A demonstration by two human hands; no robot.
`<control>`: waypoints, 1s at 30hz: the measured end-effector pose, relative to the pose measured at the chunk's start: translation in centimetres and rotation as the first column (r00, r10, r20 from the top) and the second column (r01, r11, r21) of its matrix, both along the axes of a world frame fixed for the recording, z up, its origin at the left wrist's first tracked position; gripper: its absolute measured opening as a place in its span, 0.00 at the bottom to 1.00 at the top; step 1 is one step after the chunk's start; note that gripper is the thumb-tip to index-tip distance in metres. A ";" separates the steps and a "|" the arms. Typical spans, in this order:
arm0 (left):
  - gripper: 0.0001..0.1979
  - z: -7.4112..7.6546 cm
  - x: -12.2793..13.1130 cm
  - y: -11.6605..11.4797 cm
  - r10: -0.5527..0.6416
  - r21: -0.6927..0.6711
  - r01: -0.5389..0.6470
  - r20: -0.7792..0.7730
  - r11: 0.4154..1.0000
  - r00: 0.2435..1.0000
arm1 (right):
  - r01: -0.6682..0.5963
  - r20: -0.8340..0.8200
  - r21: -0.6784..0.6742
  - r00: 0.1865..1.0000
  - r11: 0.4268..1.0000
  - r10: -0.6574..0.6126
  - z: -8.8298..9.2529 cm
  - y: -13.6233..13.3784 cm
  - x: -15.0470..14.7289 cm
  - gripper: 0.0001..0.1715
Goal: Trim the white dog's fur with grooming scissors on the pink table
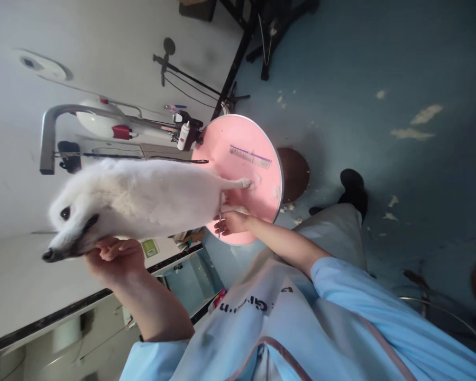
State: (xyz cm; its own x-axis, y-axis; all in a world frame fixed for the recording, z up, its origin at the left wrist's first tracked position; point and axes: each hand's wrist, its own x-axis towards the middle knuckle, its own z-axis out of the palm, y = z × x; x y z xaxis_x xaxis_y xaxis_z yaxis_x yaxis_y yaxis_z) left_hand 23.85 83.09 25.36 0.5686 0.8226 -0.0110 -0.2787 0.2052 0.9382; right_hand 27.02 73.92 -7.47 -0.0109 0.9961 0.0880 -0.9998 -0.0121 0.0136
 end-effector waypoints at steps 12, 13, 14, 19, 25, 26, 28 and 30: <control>0.11 0.3 -0.2 -1.1 0.039 0.103 -0.032 -0.063 0.994 0.997 | 0.054 0.022 -0.035 0.998 0.998 -0.054 1.1 -0.9 1.1 0.21; 0.10 0.4 -0.3 -1.3 0.051 0.125 -0.040 -0.093 0.991 0.994 | 0.050 0.013 -0.046 0.999 0.998 -0.050 1.4 -1.3 1.1 0.20; 0.10 0.5 -0.4 -1.6 0.059 0.146 -0.040 -0.127 0.988 0.990 | 0.047 0.013 -0.049 0.999 0.998 -0.047 1.7 -1.6 1.0 0.18; 0.20 0.9 -0.4 -2.5 0.083 0.301 -0.001 -0.257 0.954 0.963 | 0.218 0.281 -0.112 0.943 0.970 -0.180 2.7 -2.3 0.9 0.25; 0.16 0.7 -0.2 -2.6 0.130 0.194 -0.096 -0.171 0.976 0.977 | 0.334 0.497 -0.182 0.843 0.925 -0.206 1.3 -1.6 1.3 0.24; 0.14 0.6 -0.2 -2.6 0.142 0.149 -0.125 -0.111 0.981 0.984 | 0.345 0.520 -0.162 0.826 0.925 -0.217 1.0 -1.6 1.5 0.24; 0.11 0.4 -0.2 -2.7 0.156 0.077 -0.150 -0.070 0.986 0.985 | 0.328 0.528 -0.152 0.824 0.932 -0.204 0.7 -1.7 1.9 0.25; 0.10 0.4 -0.2 -2.8 0.162 0.042 -0.160 -0.055 0.986 0.985 | 0.304 0.507 -0.179 0.843 0.936 -0.177 0.5 -1.9 2.1 0.25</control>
